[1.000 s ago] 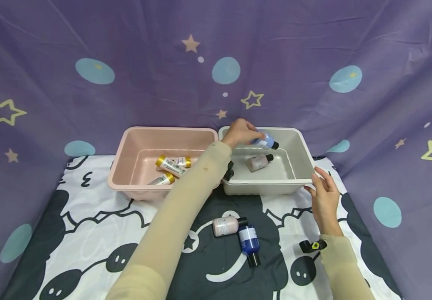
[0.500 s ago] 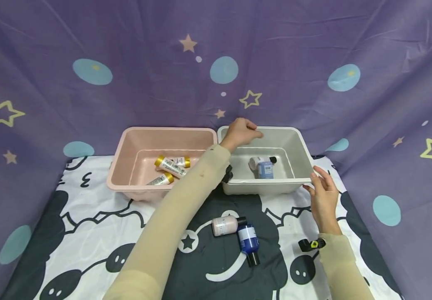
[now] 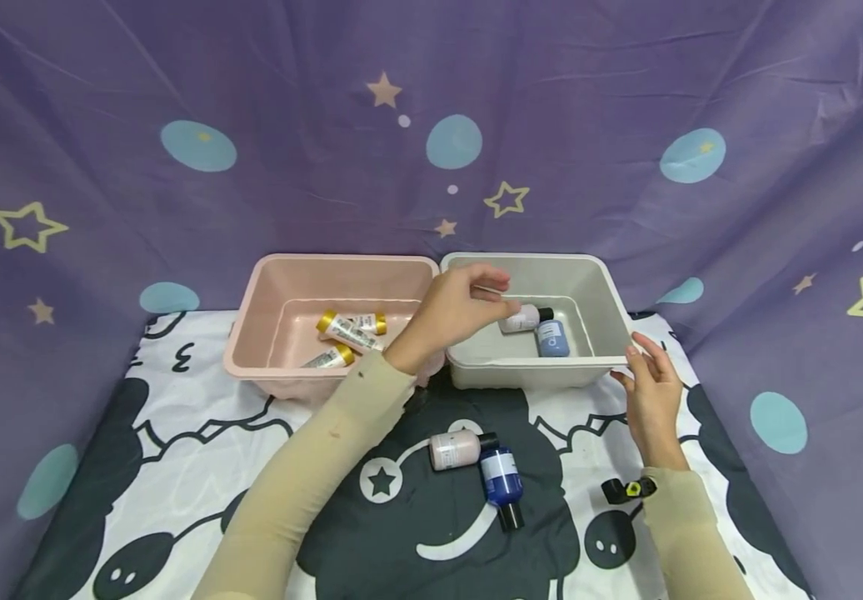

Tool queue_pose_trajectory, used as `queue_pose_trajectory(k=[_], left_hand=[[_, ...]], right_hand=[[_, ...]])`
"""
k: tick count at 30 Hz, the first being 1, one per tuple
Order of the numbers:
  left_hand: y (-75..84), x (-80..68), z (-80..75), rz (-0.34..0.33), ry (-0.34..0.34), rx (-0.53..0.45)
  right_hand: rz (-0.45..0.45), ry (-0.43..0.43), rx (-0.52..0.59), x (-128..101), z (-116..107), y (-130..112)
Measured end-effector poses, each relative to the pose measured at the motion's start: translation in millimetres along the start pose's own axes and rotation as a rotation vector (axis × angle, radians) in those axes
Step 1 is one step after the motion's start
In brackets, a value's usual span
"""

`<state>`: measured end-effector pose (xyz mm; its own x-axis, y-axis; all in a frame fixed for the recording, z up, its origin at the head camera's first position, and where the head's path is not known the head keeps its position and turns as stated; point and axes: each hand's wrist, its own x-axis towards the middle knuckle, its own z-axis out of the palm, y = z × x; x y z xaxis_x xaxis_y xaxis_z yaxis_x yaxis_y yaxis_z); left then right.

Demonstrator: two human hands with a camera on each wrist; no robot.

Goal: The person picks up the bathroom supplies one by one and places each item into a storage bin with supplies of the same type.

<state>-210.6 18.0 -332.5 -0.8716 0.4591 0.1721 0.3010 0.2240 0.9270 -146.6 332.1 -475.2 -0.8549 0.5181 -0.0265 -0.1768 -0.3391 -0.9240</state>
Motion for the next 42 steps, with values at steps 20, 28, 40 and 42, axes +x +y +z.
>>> queue_pose_trajectory(k=[20, 28, 40, 42], left_hand=[[-59.0, -128.0, 13.0, -0.061, -0.033, -0.249], [-99.2, -151.3, 23.3, -0.115, 0.025, -0.117], [-140.3, -166.4, 35.5, -0.198, -0.051, -0.024], [-143.0, -167.3, 36.3, -0.210, -0.069, -0.003]], right_hand=[[0.000, -0.004, 0.018, -1.1, -0.4, 2.1], [0.004, 0.004, 0.022, -1.1, 0.8, 1.8], [-0.008, 0.012, -0.015, -2.3, 0.2, 3.2], [-0.003, 0.009, -0.010, -2.2, 0.2, 3.6]])
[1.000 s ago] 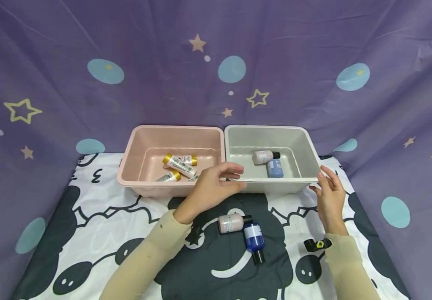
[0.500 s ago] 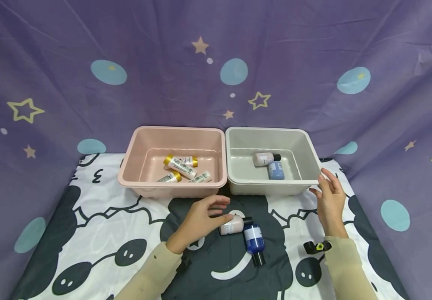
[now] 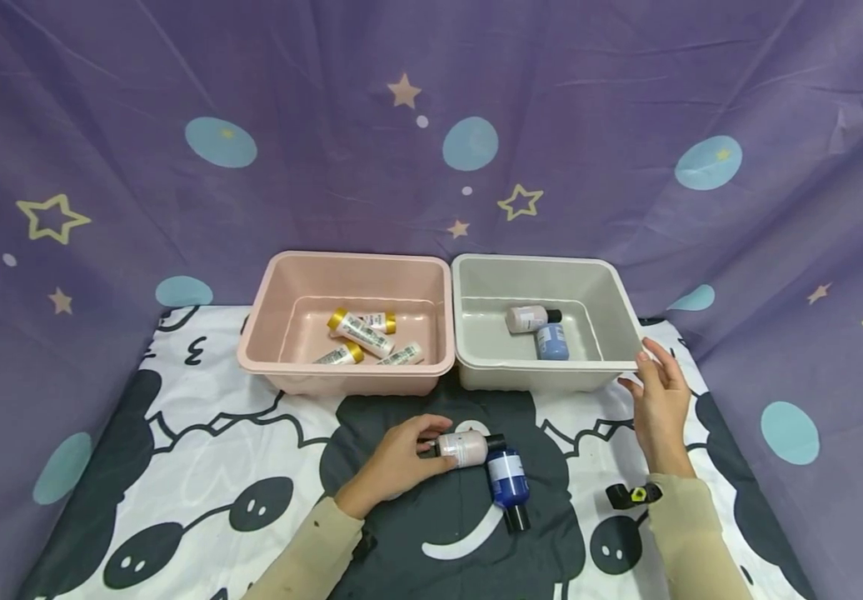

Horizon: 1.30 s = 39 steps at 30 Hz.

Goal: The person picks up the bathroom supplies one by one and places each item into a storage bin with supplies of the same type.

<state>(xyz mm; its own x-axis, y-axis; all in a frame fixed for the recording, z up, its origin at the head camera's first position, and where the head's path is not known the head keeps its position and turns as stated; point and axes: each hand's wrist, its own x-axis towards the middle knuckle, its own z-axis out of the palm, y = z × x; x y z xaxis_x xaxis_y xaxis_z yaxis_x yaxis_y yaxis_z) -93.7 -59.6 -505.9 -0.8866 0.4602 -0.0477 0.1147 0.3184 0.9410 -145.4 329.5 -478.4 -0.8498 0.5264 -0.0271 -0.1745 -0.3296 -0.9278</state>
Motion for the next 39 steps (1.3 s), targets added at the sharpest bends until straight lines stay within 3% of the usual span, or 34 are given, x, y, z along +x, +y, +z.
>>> queue_pose_trajectory(k=[18, 28, 39], left_hand=[[-6.3, 2.2, 4.3, -0.028, -0.025, 0.116], [-6.6, 4.1, 4.3, -0.094, 0.021, -0.020], [-3.1, 3.0, 0.8, -0.120, 0.101, -0.064]], right_hand=[[0.010, 0.001, -0.001, 0.1, -1.3, -0.1], [0.016, 0.009, 0.014, 1.6, -1.1, 0.7], [0.008, -0.002, 0.006, 0.4, -1.7, 0.6]])
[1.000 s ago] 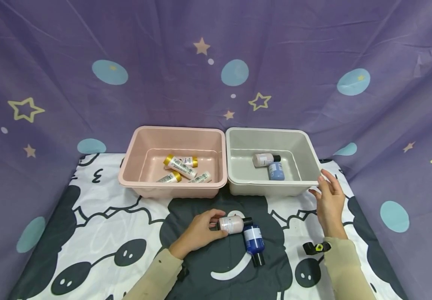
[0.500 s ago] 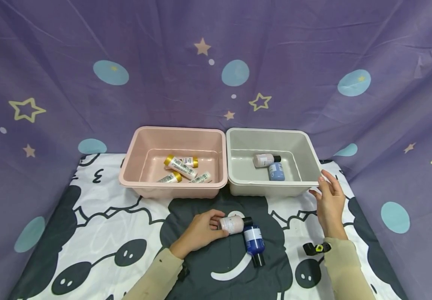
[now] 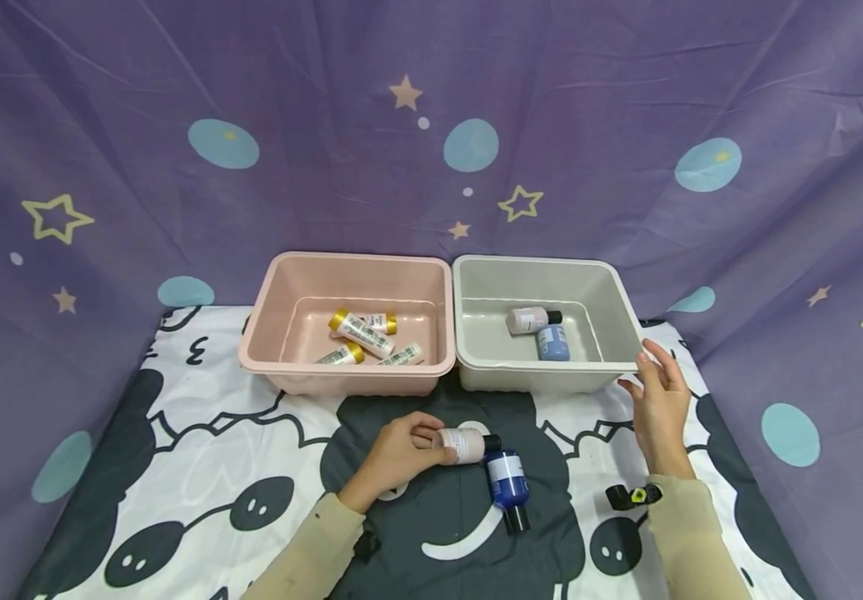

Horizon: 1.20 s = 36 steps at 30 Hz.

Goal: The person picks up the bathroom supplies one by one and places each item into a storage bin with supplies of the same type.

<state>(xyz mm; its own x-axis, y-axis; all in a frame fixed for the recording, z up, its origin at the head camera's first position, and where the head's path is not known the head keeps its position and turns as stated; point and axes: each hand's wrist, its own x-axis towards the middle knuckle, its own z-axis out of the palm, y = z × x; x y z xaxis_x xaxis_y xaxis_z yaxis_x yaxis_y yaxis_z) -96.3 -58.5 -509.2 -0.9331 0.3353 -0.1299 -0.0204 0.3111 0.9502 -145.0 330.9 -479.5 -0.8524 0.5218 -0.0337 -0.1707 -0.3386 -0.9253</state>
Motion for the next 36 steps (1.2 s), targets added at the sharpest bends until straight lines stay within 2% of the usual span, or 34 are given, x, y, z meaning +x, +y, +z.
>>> queue_pose_trajectory(k=[10, 15, 20, 24, 28, 32, 36], left_hand=[[20.8, 1.5, -9.2, 0.007, -0.038, -0.132], [39.2, 4.1, -13.7, 0.043, -0.073, -0.177], [66.1, 9.6, -21.7, 0.100, -0.111, -0.213], [90.2, 20.6, -28.1, 0.142, -0.118, -0.214], [114.6, 35.5, -31.9, 0.204, -0.100, -0.172], [137.7, 54.0, -32.7, 0.248, -0.087, -0.150], [158.2, 75.4, -32.2, 0.264, -0.103, -0.144]], right_hand=[[0.020, 0.025, 0.018, 1.5, 2.1, -1.0], [0.024, 0.026, 0.012, 2.0, 1.2, 0.1], [0.023, 0.030, 0.008, 2.1, 1.1, 0.0], [0.016, 0.026, 0.016, 1.9, 1.2, 0.0], [0.008, 0.016, 0.021, 1.1, 0.9, 0.4], [0.006, 0.012, 0.012, 0.7, 0.6, 0.2], [0.008, 0.010, 0.011, 0.4, 1.2, -0.9]])
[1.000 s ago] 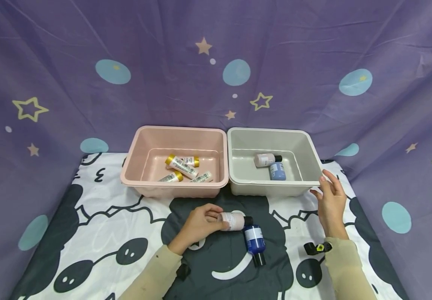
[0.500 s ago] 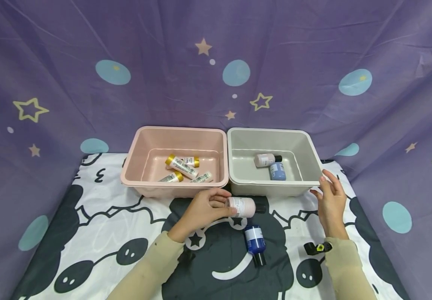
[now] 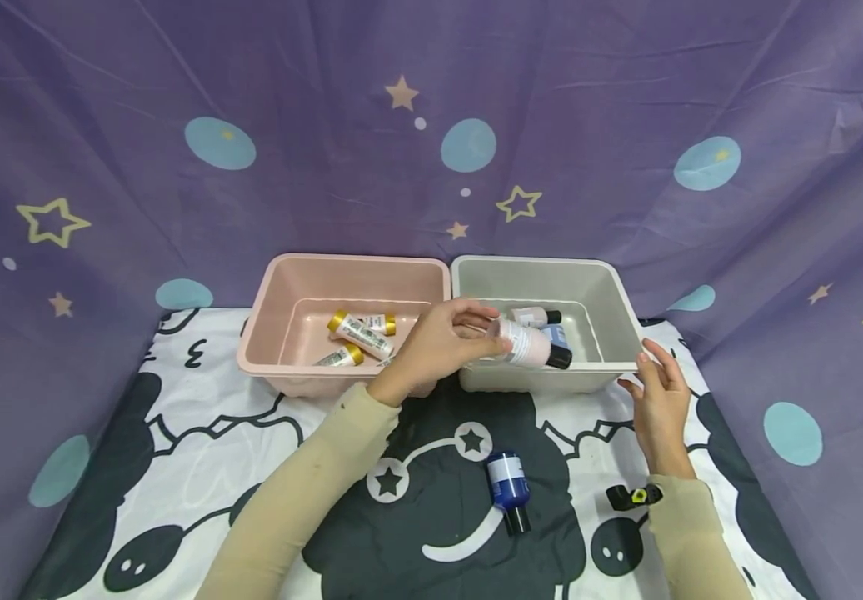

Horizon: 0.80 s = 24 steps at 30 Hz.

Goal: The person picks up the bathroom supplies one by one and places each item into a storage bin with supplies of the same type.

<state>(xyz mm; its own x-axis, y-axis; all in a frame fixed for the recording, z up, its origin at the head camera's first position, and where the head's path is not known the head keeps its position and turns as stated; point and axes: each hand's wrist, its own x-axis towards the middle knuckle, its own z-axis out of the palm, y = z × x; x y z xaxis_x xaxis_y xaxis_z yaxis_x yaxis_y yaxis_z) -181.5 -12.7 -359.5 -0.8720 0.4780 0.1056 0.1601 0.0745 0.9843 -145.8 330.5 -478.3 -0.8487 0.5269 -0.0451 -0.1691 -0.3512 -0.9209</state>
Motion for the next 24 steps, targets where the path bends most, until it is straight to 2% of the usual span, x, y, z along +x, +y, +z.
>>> queue_pose_trajectory(k=[5, 9, 16, 20, 24], left_hand=[[11.1, 39.3, 2.2, 0.003, -0.004, 0.015], [15.4, 72.1, 3.8, -0.036, 0.021, 0.022], [7.5, 121.0, 12.6, -0.124, 0.047, 0.042], [-2.0, 140.9, 19.5, -0.152, 0.076, 0.078], [-11.9, 150.9, 21.3, -0.185, 0.115, 0.166]], right_hand=[[-0.004, 0.000, -0.008, -0.6, 0.4, -0.5], [-0.013, -0.004, -0.008, -0.1, 0.7, 0.2], [-0.017, -0.011, 0.001, -0.3, 0.3, 1.4], [-0.020, -0.005, -0.001, -1.0, 0.0, 0.6], [-0.019, -0.003, -0.001, -0.2, 0.2, 0.4]])
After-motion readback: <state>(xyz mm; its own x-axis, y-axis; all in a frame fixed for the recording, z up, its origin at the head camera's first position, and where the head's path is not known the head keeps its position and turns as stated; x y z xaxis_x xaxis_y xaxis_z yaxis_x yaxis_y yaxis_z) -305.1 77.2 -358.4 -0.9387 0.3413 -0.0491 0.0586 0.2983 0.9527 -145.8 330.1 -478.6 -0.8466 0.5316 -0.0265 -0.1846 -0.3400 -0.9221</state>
